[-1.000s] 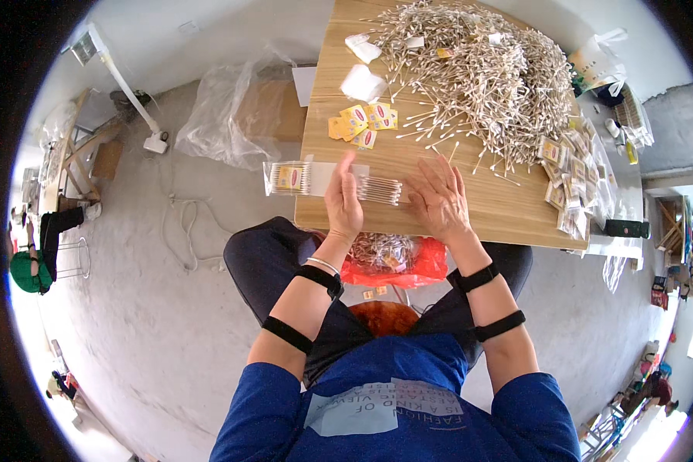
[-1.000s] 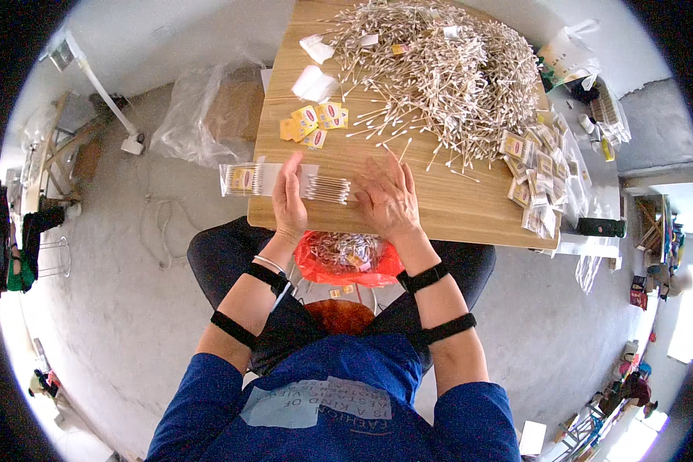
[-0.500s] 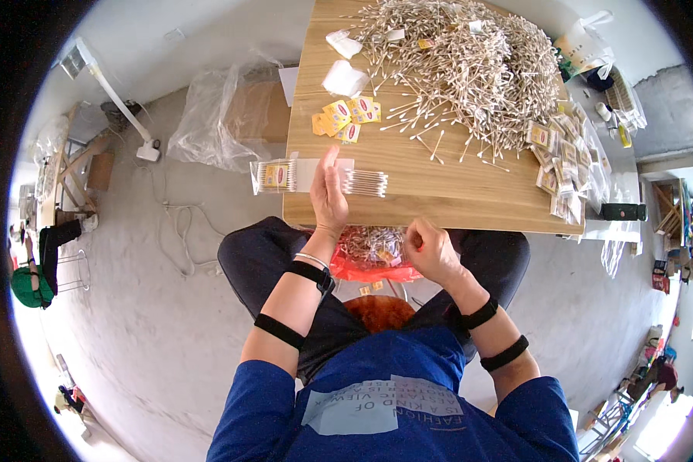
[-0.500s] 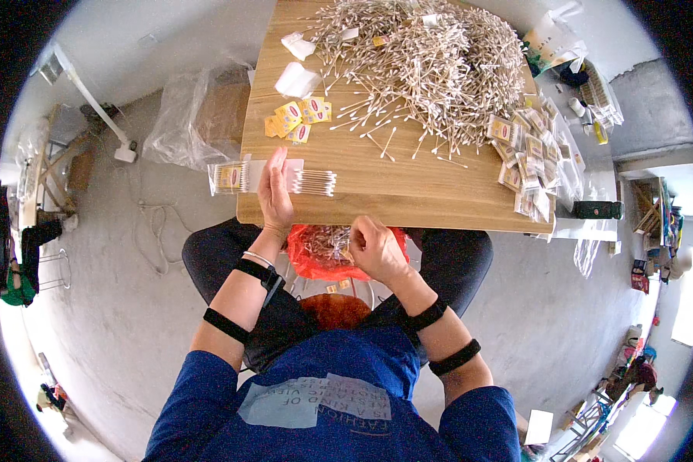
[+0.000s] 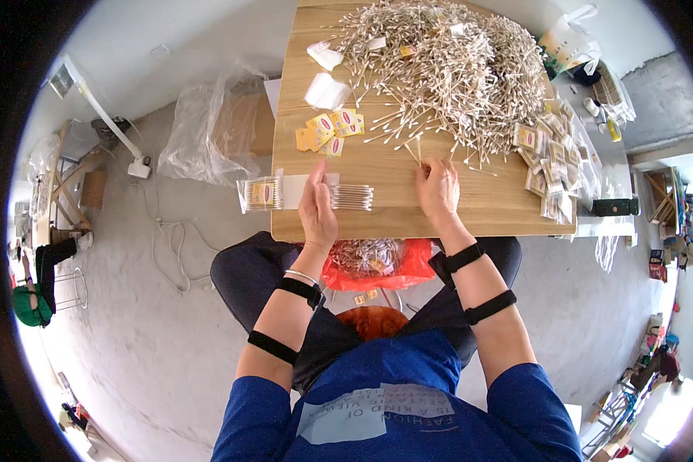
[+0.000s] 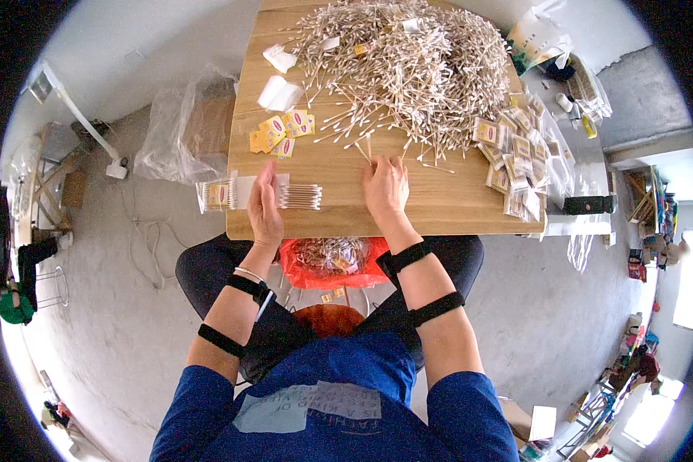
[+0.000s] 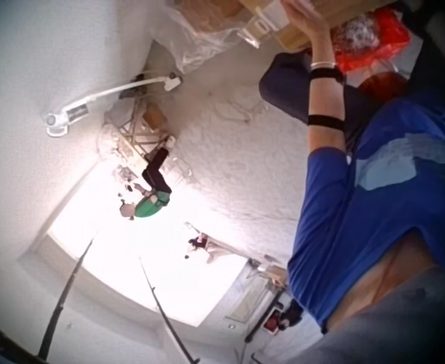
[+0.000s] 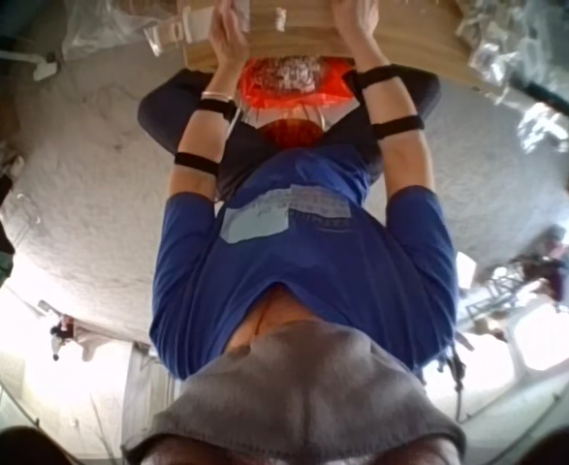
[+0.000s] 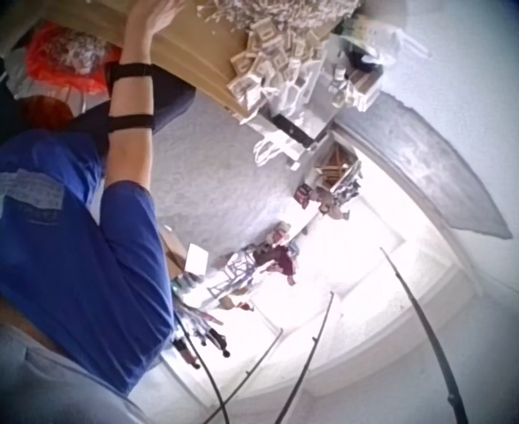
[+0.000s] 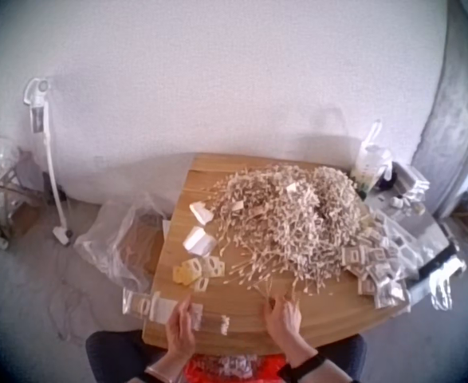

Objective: Counting cotton swabs and packaging them into plastic bags.

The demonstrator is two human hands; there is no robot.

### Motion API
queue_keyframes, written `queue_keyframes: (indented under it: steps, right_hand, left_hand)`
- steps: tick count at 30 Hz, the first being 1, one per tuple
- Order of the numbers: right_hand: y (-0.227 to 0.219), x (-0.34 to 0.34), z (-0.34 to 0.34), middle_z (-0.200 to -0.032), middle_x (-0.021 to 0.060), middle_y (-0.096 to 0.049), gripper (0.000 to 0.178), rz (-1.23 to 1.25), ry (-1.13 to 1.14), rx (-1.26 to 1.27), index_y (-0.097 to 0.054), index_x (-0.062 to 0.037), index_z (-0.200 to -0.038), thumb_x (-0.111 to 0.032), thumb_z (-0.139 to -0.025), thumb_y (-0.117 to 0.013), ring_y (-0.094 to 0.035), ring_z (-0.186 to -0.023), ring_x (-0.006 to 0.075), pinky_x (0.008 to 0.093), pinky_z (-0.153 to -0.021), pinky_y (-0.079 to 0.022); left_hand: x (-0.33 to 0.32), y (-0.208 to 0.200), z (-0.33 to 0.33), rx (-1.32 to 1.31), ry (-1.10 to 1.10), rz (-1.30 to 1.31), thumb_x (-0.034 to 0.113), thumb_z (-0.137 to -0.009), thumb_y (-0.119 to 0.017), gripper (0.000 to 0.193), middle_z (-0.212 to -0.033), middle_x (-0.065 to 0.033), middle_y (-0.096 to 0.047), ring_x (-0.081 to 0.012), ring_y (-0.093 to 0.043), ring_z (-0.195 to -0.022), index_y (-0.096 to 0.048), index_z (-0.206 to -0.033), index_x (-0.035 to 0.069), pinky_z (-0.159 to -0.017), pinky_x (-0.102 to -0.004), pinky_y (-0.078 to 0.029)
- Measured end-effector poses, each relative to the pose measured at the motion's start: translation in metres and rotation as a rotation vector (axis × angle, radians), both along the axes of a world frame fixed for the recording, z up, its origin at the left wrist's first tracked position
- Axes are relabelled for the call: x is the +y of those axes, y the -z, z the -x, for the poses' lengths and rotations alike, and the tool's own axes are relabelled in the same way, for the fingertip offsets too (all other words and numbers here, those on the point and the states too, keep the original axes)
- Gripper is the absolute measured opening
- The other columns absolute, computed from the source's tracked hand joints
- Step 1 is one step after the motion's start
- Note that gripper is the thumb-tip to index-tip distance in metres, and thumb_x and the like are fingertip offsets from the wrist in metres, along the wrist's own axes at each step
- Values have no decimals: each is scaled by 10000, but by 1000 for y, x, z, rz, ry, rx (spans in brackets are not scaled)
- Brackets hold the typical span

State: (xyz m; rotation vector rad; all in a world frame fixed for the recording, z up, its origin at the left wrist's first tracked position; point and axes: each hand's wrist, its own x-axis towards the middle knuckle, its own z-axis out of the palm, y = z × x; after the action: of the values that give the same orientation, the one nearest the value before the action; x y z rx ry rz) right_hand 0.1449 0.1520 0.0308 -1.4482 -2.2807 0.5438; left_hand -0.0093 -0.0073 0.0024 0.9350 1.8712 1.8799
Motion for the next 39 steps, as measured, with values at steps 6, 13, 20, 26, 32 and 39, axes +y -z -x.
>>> queue_keyframes:
  steps: [6, 13, 20, 26, 32, 39]
  right_hand:
    - [11, -17, 4, -971, 170, -577, 134, -29, -140, 53, -629, -24, -907, -90, -791, -615, -538, -980, 368, 441, -858, -451]
    - [17, -30, 36, -927, 138, -585, 180, -130, -451, 226, -652, -36, -925, -1, -754, -610, -551, -926, 350, 418, -828, -467]
    - [8, 0, 37, -982, 104, -568, 223, -152, -366, 222, -657, -65, -976, -1, -772, -592, -540, -970, 314, 401, -859, -469]
    - [-2, 25, 30, -1017, 81, -548, 195, -67, -380, -116, -659, -150, -989, -115, -800, -624, -529, -994, 270, 401, -857, -474]
    - [14, -11, -3, -943, 117, -570, 155, -114, -381, 54, -640, -92, -956, -132, -806, -639, -565, -914, 318, 432, -797, -492]
    - [9, -42, -25, -828, 126, -589, 217, -209, -328, 214, -632, -24, -854, -174, -745, -745, -569, -832, 331, 408, -766, -477]
  left_hand:
    - [6, 5, -1, -52, -51, -138, 245, -1012, -414, 412, -1085, -75, -596, -138, -531, -907, -486, -1305, -36, -912, -283, -423]
    - [5, 1, -2, -54, -11, -86, 224, -1007, -414, 389, -1097, -80, -602, -129, -534, -903, -501, -1308, -7, -842, -255, -434]
    - [1, -6, -2, -8, -16, 21, 227, -1004, -409, 392, -1130, -113, -610, -159, -555, -987, -507, -1305, -4, -906, -285, -428]
    - [3, -3, -3, 34, -33, -3, 244, -1006, -410, 396, -1183, -134, -599, -180, -556, -1035, -510, -1299, -3, -908, -288, -424]
    - [1, -3, -2, 9, 10, -9, 285, -1009, -418, 420, -1231, -120, -560, -179, -518, -1110, -499, -1300, -5, -974, -298, -389]
    - [5, -3, -2, 15, -22, -55, 265, -1003, -444, 376, -1005, -46, -565, -113, -500, -900, -528, -1263, 6, -847, -240, -404]
